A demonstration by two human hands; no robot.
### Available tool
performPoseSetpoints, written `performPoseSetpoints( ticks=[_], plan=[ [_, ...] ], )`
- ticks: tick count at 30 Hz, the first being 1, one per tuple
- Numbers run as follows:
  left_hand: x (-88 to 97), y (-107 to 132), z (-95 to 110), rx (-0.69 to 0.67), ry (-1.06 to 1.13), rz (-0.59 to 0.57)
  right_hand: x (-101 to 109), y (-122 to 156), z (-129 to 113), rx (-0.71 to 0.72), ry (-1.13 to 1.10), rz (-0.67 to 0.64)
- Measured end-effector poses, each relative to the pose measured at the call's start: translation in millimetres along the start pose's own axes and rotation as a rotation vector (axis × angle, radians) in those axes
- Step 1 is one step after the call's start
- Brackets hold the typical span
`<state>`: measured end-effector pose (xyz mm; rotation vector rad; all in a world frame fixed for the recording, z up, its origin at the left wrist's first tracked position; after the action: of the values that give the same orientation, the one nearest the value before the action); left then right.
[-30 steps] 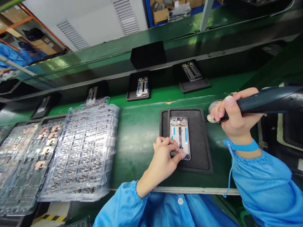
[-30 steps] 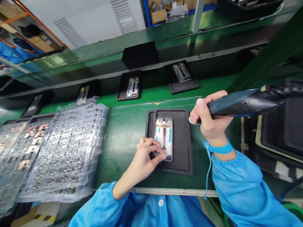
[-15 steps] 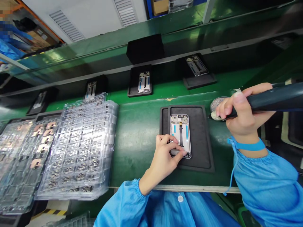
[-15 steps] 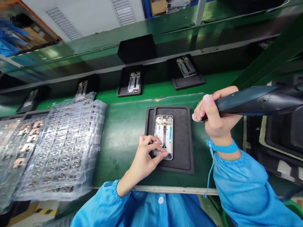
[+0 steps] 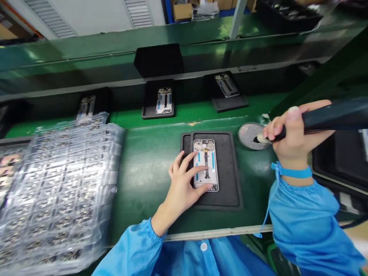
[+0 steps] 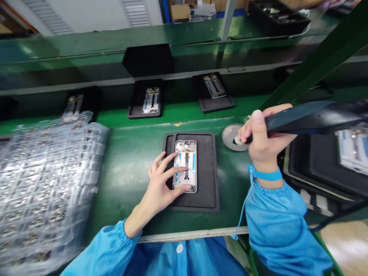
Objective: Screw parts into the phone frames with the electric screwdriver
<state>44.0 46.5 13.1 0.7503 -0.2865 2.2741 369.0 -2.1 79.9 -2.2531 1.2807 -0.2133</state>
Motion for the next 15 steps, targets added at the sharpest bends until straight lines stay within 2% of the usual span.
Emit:
performPoseSetpoints(
  ticks=[6, 10, 15],
  plan=[
    [-6.9, -30, -5, -0.082, 0.011, 0.002, 16, -7, 28, -0.048, 0.097, 0.007],
    [-9.5, -31, -5, -0.084, -0.001, 0.033, 18, -8, 41, -0.087, 0.121, 0.005],
    [-10.7, -28, -5, -0.108, 0.016, 0.048, 20, -9, 45, -0.112, 0.113, -0.01]
  ],
)
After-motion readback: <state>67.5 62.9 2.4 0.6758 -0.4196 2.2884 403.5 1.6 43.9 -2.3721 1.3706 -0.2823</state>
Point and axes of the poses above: each hand's wrist, its own y-axis away from the middle knuckle, its own x-axis out of the back of the hand, z = x × y, the point moved 3 cm from there along -y, towards the middle knuckle, and after that the axes turned 11 degrees about y, right-handed, at the moved point
